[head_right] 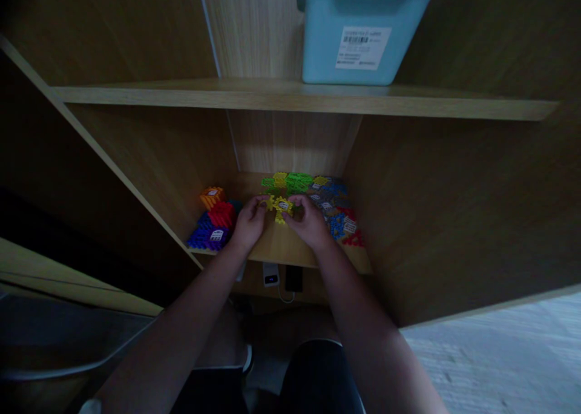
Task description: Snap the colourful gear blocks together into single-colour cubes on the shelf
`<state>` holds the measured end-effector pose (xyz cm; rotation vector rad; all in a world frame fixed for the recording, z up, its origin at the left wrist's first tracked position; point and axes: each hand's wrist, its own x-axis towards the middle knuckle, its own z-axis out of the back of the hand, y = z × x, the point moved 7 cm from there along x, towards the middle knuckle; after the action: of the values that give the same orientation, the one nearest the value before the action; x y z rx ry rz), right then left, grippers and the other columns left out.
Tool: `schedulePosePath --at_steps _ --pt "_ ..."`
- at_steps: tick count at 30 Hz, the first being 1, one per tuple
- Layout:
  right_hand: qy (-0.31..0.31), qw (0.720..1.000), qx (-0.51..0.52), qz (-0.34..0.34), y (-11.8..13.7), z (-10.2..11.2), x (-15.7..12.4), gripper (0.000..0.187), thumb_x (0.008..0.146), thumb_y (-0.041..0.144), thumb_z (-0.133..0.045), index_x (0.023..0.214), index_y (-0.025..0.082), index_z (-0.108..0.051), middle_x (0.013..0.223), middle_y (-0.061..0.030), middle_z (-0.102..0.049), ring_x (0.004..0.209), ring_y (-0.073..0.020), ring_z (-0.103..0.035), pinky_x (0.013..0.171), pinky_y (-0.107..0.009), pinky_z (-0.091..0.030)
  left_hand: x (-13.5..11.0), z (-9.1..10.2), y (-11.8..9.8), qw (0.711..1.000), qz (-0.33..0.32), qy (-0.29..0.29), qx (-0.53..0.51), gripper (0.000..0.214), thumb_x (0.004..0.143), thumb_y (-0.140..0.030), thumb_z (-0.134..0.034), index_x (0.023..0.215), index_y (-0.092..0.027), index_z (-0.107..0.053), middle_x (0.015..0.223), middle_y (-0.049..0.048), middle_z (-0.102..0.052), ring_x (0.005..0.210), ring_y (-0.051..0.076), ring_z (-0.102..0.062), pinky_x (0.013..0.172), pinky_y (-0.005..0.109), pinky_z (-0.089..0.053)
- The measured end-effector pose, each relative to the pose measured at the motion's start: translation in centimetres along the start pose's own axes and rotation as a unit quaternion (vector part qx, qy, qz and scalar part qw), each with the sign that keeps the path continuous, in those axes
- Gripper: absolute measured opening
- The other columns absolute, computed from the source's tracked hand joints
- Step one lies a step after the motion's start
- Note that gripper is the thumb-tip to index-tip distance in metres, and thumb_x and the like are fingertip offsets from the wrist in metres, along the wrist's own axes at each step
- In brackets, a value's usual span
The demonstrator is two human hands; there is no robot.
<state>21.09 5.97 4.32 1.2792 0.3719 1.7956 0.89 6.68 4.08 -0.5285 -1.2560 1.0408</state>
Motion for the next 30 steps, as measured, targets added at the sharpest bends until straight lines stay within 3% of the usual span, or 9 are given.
schedulePosePath --at_steps 11,30 --pt "0.069 0.997 -0.037 -0.02 -1.18 -0.62 -0.28 0.045 0.087 0.034 -0.078 0.128 0.028 -0.061 0.13 -0.0092 -0.075 0.124 -0.03 -0.072 0.113 -0.054 -0.054 0.05 0.13 0.23 0.999 0.022 -0.006 0.024 0.025 0.107 -0.027 -0.051 0.121 -0.021 -0.07 0.132 0.0117 -0.076 0.129 0.027 -0.069 0.119 0.045 -0.05" --pt "0.077 0.993 -0.086 0.001 -1.24 -0.74 -0.22 0.051 0.083 0.026 -0.078 0.131 0.027 -0.06 0.126 -0.0099 -0.078 0.122 -0.0322 -0.073 0.112 -0.057 -0.054 0.05 -0.07 0.26 1.0 0.016 0.003 0.024 0.025 0.106 -0.027 -0.052 0.122 -0.019 -0.07 0.133 0.014 -0.075 0.13 0.028 -0.068 0.119 0.046 -0.049"
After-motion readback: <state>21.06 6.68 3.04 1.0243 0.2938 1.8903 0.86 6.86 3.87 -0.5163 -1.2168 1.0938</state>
